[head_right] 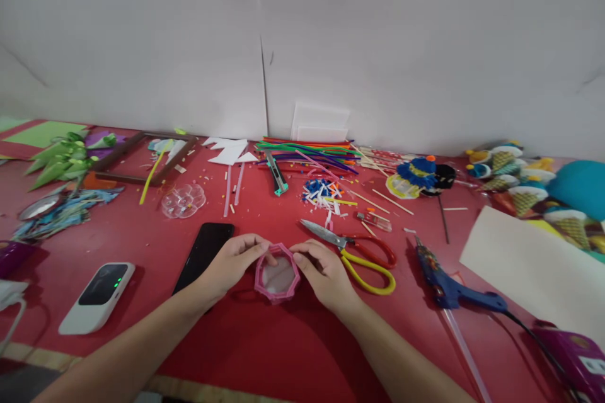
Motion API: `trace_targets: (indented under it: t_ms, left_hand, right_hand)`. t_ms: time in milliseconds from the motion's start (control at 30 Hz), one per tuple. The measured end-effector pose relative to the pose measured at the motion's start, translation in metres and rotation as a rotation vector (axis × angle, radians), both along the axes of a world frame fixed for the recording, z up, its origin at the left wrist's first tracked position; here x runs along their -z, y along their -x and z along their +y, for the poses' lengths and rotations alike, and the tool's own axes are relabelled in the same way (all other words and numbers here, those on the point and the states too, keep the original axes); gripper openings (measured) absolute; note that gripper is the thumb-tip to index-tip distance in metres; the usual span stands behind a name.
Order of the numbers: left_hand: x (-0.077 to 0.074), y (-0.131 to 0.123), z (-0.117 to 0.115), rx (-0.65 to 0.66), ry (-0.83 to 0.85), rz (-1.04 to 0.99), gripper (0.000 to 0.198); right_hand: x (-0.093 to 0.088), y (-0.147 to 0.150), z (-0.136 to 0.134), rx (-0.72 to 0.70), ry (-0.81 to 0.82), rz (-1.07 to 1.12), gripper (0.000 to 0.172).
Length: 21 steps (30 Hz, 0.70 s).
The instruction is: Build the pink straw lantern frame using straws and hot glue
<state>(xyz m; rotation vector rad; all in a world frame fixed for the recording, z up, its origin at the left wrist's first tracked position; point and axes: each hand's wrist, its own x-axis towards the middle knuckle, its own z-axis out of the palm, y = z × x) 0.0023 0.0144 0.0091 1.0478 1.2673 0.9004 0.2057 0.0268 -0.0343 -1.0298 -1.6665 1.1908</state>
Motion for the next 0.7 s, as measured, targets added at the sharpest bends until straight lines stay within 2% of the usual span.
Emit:
trace_targets:
  t_ms: [267,433,567,700]
  left_hand:
    - [0.004,0.0016,0.0021,0.008,-0.047,0.039,0.03]
    - [-0.0003,0.0027,0.0026,0.021,-0.051,0.069,0.022]
    - [-0.004,0.0051,0.005,0.076,-0.075,0.107,0.018]
    - [-0.0009,0.007,0.0065,0.053,-0.083,0.071,0.019]
  right_hand:
    - [-0.0005,0.0001,0.0026,-0.012,-0.056,-0.076,0.026]
    - [0.0037,0.0,0.0015,-0.021,-0.076,-0.064,0.023]
    - [0.0,-0.0017,0.0021,-0.036,-0.124,-0.094,0.02]
    - [-0.0039,-0.0042,0.0042,-0.037,-0.158,-0.103,0.017]
